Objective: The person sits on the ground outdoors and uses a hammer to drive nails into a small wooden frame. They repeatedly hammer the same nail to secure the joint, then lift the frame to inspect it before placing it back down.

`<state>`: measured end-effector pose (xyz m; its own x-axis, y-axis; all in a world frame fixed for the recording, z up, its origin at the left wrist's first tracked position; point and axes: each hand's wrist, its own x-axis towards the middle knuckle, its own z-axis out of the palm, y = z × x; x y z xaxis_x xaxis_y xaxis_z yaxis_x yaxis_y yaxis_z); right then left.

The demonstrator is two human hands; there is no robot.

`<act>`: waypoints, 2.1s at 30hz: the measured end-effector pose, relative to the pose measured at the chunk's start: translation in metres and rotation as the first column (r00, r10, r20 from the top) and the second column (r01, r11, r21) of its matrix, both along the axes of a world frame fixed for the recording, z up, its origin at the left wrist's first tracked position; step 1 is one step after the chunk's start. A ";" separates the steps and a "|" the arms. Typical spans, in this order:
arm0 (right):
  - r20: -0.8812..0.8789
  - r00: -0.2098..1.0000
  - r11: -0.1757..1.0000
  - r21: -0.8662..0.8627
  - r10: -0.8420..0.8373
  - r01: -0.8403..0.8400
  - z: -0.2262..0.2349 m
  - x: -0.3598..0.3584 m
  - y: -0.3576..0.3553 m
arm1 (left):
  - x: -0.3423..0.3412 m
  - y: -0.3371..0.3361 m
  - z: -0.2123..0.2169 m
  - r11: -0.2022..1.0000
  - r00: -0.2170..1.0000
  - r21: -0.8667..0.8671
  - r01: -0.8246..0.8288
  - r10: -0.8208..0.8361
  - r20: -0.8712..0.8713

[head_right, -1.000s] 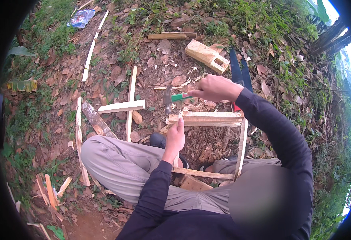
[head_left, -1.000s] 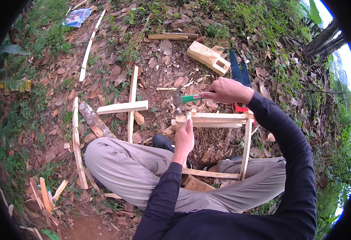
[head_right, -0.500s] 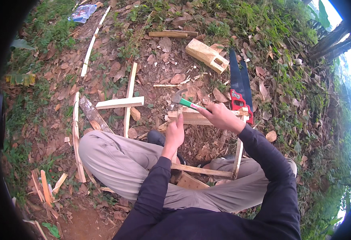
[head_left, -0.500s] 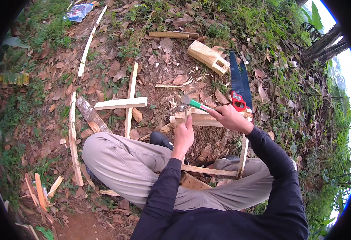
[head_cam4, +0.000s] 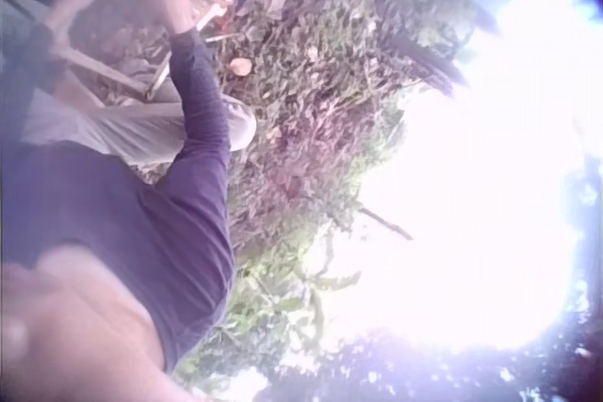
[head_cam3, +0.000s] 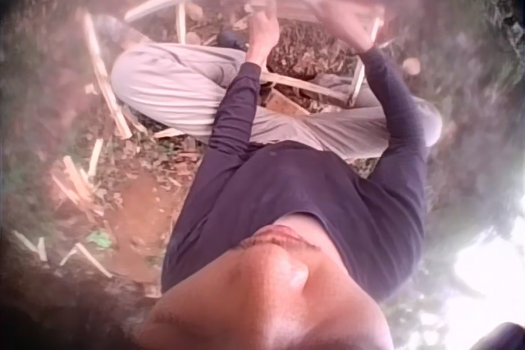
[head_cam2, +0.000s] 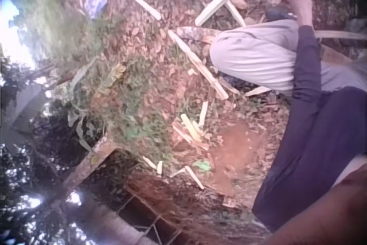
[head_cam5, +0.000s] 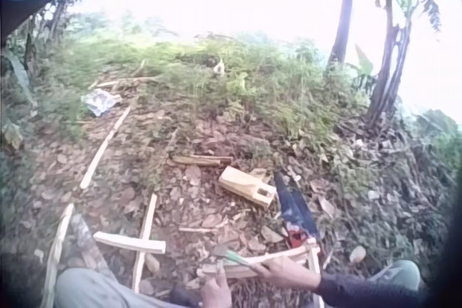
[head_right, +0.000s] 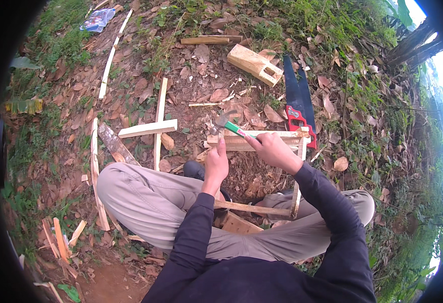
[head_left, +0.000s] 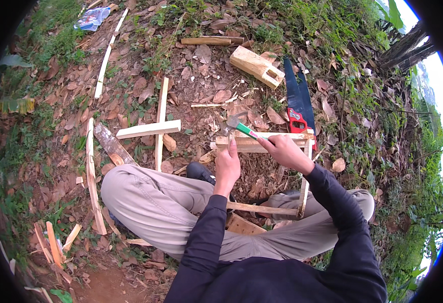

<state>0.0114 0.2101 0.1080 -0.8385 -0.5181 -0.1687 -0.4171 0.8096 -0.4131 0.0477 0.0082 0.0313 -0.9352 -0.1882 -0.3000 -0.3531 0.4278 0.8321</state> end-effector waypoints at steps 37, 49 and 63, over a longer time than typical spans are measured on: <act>0.264 0.930 0.835 0.425 0.255 -0.350 0.176 -0.106 -0.079 | -0.006 0.001 0.005 0.997 0.997 0.032 0.073 -0.074 0.036; 0.269 0.957 0.900 0.383 0.110 -0.211 0.191 -0.140 -0.105 | -0.006 0.004 -0.003 0.996 0.998 0.067 0.053 -0.050 -0.043; 0.254 0.965 0.951 0.276 0.064 -0.136 0.191 -0.138 -0.125 | -0.009 0.004 0.012 0.988 0.996 0.130 0.078 -0.082 0.027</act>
